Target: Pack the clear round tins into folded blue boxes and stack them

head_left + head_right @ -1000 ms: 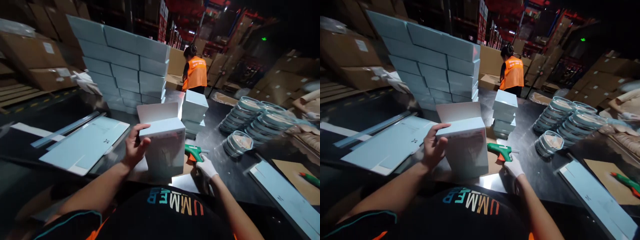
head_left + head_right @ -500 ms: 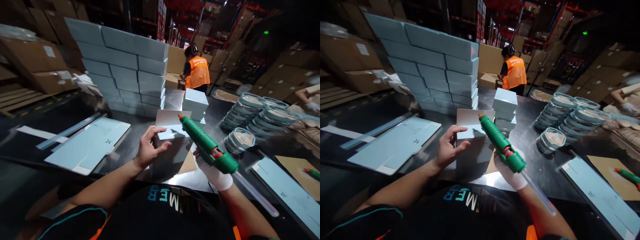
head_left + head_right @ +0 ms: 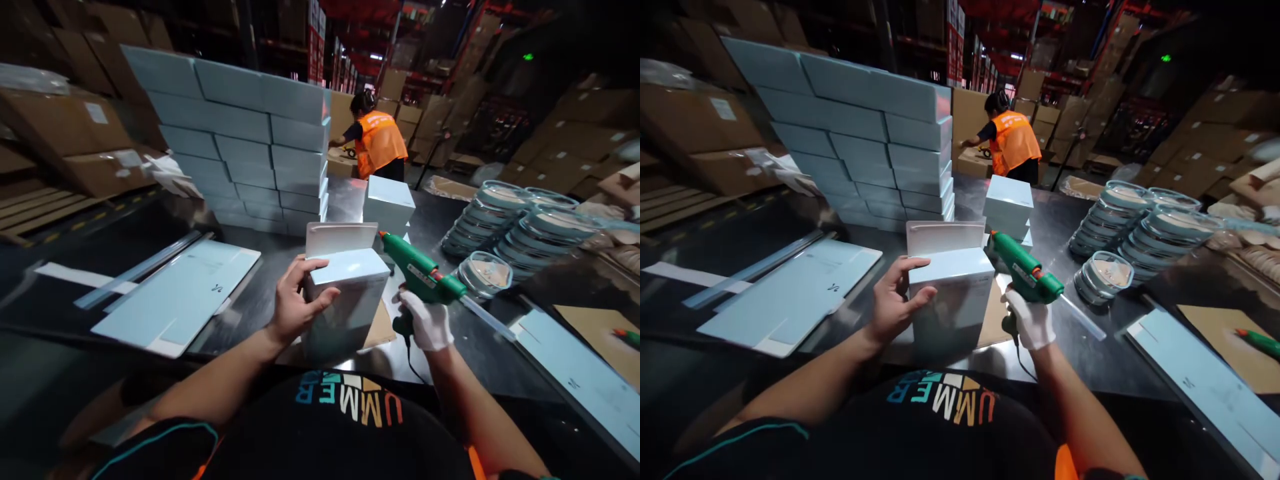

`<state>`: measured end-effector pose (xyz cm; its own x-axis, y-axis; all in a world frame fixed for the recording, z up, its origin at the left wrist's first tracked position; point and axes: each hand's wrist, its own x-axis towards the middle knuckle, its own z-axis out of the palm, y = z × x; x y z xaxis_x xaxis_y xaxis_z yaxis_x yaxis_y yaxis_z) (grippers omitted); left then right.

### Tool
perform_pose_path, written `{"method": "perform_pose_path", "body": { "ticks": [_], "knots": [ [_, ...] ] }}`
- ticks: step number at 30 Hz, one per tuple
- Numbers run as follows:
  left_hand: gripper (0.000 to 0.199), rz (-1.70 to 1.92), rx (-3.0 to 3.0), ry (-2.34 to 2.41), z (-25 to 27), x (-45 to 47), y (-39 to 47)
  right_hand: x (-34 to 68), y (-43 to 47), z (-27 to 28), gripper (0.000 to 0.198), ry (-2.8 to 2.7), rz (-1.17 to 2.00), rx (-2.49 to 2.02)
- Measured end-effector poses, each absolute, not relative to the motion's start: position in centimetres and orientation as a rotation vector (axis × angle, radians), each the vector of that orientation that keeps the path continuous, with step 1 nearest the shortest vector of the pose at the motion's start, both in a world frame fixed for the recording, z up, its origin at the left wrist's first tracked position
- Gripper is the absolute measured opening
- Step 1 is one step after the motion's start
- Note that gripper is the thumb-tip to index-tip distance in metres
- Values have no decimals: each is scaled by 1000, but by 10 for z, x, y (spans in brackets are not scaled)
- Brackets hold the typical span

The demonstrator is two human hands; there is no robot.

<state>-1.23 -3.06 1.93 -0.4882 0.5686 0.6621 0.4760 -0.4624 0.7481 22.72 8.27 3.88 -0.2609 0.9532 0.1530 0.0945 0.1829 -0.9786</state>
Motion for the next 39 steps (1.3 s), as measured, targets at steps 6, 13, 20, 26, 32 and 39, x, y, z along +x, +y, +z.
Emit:
{"method": "perform_pose_path", "body": {
  "ticks": [6, 13, 20, 26, 32, 39],
  "knots": [
    [58, 2095, 1226, 1435, 25, -13, -29, 231, 111, -15, 42, -1411, 1610, -1459],
    [63, 2101, 1202, 1361, 27, -12, -29, 239, 118, 15, 47, -1513, 1211, -1244],
    [55, 1982, 1385, 1225, 19, -5, -24, 192, 85, 71, 56, -1672, 1539, -704],
    [50, 2007, 1508, 1092, 5, -10, -11, 202, 95, 69, 44, -1801, 1377, -672],
    [48, 2141, 1592, 989, 11, -12, -3, 230, 92, 63, 37, -2052, 988, -409],
    [39, 1899, 1822, 1045, 40, -15, -10, 236, 86, 67, 25, -2073, 976, -270]
  ]
}}
